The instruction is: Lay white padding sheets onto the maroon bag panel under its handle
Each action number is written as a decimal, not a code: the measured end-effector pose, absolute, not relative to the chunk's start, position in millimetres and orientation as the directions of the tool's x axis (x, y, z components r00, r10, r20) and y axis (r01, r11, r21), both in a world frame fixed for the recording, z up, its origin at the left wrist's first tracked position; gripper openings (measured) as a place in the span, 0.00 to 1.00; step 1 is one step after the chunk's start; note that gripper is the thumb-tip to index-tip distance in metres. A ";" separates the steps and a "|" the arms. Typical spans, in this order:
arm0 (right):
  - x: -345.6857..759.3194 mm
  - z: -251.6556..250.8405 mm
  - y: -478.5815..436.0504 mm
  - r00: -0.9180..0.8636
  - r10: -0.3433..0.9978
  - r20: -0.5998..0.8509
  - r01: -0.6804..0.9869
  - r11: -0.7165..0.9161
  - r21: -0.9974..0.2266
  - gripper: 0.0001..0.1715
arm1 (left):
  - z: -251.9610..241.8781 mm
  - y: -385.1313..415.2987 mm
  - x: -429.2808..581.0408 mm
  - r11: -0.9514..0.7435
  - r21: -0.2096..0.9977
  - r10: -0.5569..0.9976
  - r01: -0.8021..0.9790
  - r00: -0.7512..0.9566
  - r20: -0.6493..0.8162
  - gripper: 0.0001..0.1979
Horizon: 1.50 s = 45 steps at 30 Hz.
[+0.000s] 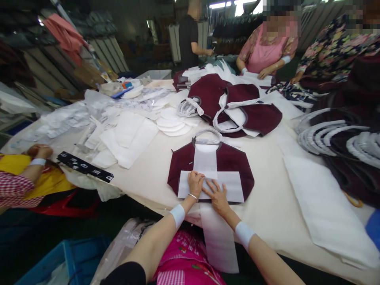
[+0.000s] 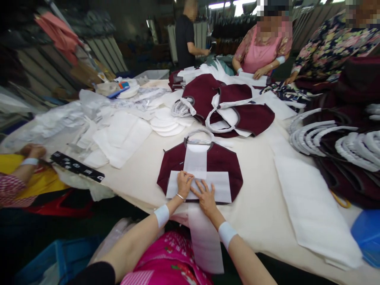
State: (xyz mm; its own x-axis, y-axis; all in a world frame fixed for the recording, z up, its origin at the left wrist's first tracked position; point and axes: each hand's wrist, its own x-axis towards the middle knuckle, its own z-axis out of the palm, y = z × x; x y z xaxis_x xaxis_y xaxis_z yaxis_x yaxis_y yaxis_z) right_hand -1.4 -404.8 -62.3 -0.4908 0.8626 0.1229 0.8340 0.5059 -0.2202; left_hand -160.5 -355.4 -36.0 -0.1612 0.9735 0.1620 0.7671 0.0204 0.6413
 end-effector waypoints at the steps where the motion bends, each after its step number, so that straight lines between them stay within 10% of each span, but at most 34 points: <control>1: -1.3 -62.1 -405.1 -0.488 0.864 0.122 0.835 0.503 -0.221 0.42 | -39.0 -355.9 -160.9 0.022 0.645 0.974 0.764 -0.160 0.157 0.05; 14: 13.1 -30.8 -385.8 -0.398 0.884 0.246 0.756 0.468 -0.458 0.19 | -54.1 -357.1 -158.8 -0.002 0.644 0.980 0.765 -0.129 0.155 0.05; 20: -7.3 -34.1 -344.1 -0.491 0.812 0.316 0.787 0.569 -0.239 0.36 | -54.0 -356.7 -158.0 0.011 0.621 0.982 0.784 -0.124 0.140 0.10; 28: -8.6 -79.9 -335.6 -0.298 0.884 0.360 0.706 0.458 -0.540 0.24 | -52.2 -358.4 -162.6 -0.022 0.592 0.992 0.806 -0.056 0.113 0.17; 45: 3.4 -61.4 -330.6 -0.349 0.848 0.398 0.715 0.516 -0.473 0.19 | -59.8 -368.0 -176.0 -0.212 0.476 0.975 0.854 0.147 0.169 0.36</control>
State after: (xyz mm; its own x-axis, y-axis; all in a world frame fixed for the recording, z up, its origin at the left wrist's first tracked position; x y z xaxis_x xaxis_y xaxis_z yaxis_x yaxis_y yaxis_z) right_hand 3.4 -330.6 -61.4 -0.3492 0.8483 0.3979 0.7145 0.5158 -0.4726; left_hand -176.0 -368.0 -59.8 0.1472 0.9745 0.1691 0.8535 -0.2116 0.4761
